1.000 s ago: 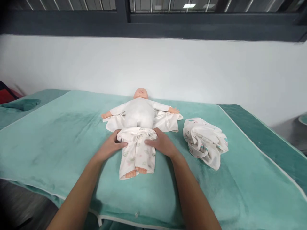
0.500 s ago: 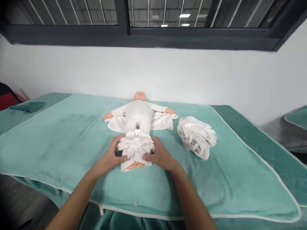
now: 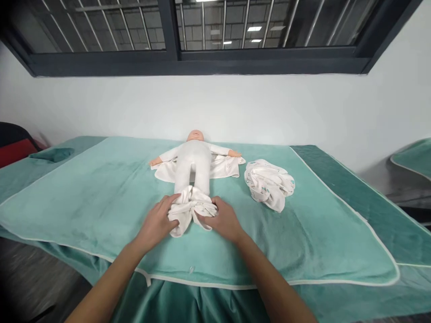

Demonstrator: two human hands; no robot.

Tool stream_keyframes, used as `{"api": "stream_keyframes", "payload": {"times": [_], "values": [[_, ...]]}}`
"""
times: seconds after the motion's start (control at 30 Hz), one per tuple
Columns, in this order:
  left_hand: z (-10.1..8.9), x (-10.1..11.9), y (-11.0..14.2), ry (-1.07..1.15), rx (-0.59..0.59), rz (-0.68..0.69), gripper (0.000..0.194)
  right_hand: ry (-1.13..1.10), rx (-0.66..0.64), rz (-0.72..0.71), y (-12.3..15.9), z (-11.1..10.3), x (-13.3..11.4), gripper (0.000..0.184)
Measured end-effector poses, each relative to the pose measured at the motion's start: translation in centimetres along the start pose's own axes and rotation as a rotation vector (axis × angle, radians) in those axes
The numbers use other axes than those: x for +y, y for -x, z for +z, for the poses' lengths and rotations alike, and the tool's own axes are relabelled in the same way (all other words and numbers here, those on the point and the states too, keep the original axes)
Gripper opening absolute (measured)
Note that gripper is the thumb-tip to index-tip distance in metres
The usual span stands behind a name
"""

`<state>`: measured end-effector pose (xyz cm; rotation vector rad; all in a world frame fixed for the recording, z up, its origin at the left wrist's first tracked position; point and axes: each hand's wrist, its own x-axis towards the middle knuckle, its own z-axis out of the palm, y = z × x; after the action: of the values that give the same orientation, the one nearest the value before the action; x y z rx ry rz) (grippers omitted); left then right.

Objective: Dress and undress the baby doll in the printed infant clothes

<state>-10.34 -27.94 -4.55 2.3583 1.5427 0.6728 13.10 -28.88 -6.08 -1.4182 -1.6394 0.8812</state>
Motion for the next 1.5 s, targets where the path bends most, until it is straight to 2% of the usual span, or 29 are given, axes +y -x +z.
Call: {"api": "stream_keyframes", "payload": {"times": [0.1,0.17,0.2,0.3,0.4,0.5,0.57,0.63,0.7,0.77,0.87,1.0,1.13,1.3,1.43,1.5], "values": [[-1.8,1.0,0.1,-0.012,-0.086,-0.099,0.065,0.018,-0.071,0.059,0.4,-0.5,-1.4,0.023],[-3.6,1.9,0.1,0.042,-0.187,-0.126,0.063,-0.055,-0.192,0.059,0.7,-1.3,-2.8,0.023],[-4.7,2.3,0.1,0.093,-0.254,-0.104,0.062,-0.104,-0.274,0.054,0.9,-1.9,-3.5,0.027],[-8.5,3.1,-0.2,0.272,-0.534,0.096,0.061,-0.152,-0.514,0.037,0.9,-3.9,-5.8,0.038],[-12.0,3.3,-0.9,0.206,-0.760,0.144,0.080,0.032,-0.715,-0.013,0.3,-6.0,-7.9,0.044],[-14.8,3.6,-1.8,0.147,-0.917,0.148,0.087,0.273,-0.880,-0.084,-0.6,-7.8,-10.3,0.052],[-16.4,4.2,-2.3,0.129,-0.973,0.176,0.084,0.423,-0.946,-0.134,-1.0,-8.6,-12.4,0.052],[-17.9,5.3,-2.8,0.111,-0.974,0.197,0.076,0.555,-0.984,-0.190,-1.2,-9.2,-14.6,0.049],[-19.1,6.4,-3.4,0.098,-0.934,0.191,0.059,0.651,-0.950,-0.268,-1.6,-9.6,-16.8,0.045],[-20.1,7.3,-4.1,0.086,-0.856,0.184,0.045,0.708,-0.851,-0.361,-2.2,-9.9,-18.9,0.045],[-21.2,8.2,-5.3,0.101,-0.770,0.192,0.036,0.698,-0.729,-0.478,-3.3,-10.3,-21.5,0.048],[-22.8,9.3,-6.2,0.239,-0.820,0.125,0.029,0.528,-0.630,-0.518,-4.5,-11.1,-24.2,0.052],[-23.9,10.0,-6.2,0.490,-0.841,0.039,0.034,0.421,-0.536,-0.504,-4.5,-12.1,-25.7,0.047],[-23.3,10.5,-6.1,0.801,-0.695,0.151,0.053,0.338,-0.436,-0.525,-3.1,-13.2,-26.4,0.044],[-22.7,12.1,-6.0,0.709,-0.660,0.120,0.054,0.190,-0.320,-0.582,-1.8,-13.7,-27.2,0.050],[-22.6,12.8,-6.0,0.606,-0.590,0.077,0.050,0.131,-0.261,-0.594,-1.3,-14.0,-27.6,0.050]]}}
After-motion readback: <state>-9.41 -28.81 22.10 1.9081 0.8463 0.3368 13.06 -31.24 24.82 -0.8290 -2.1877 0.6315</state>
